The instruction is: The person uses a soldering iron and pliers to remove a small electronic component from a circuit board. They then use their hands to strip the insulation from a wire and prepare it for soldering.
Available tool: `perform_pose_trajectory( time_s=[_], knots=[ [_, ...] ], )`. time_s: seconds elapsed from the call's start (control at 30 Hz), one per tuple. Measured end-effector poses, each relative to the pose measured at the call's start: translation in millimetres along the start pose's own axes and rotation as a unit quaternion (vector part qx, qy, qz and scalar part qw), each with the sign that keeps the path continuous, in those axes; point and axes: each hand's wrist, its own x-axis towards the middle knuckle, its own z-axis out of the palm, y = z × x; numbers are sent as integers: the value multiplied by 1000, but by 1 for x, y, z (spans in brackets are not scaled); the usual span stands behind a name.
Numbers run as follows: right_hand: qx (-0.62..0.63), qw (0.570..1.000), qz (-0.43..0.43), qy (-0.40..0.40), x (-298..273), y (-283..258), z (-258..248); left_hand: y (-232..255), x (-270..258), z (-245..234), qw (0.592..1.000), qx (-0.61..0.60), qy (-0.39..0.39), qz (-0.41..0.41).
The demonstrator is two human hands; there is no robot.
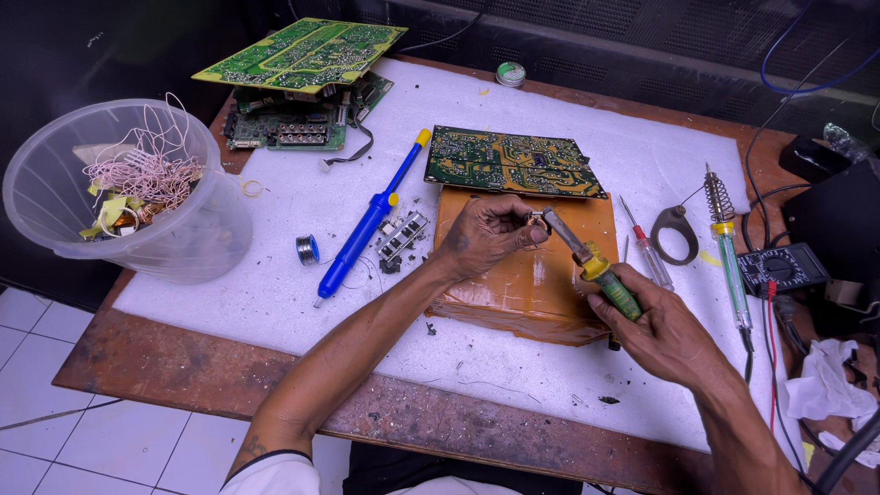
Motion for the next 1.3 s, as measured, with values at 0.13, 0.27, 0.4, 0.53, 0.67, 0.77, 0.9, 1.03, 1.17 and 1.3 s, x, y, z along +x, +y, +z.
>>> perform_pose_trajectory(
  time_s=[0.13, 0.27, 0.4, 0.53, 0.67, 0.77, 0.9, 1.03, 1.17, 1.3],
  knots=[
    [-33, 999, -9, 4, 1, 10, -1, -5, -1, 2, 1000, 20, -21, 11],
    [-10, 999, -37, 33, 2, 28, 10, -1, -4, 8, 999, 9, -45, 3],
    [77, 996, -33, 37, -1, 43, 16, 8, -7, 14, 998, 8, -62, -2],
    [206, 978, -5, 13, -1, 26, 16, -1, -1, 11, 994, -61, -80, -34],
    [388, 919, 59, -40, -3, 12, 20, 8, -1, 14, 985, -154, -23, -76],
    [334, 941, 39, -36, 6, 16, 22, 24, 11, 13, 979, -191, 32, -68],
    [-2, 996, 84, 38, 3, -26, 4, 30, 37, -26, 976, -148, 151, -49],
    [-168, 979, 84, 79, 38, 12, -12, 42, 56, -60, 921, 325, 160, -144],
    [-173, 969, 50, 166, 97, 33, -14, 25, 66, -88, 755, 622, 151, -143],
    [-129, 971, 113, 167, 144, 61, -8, 19, 66, -90, 713, 649, 111, -240]
  ],
)
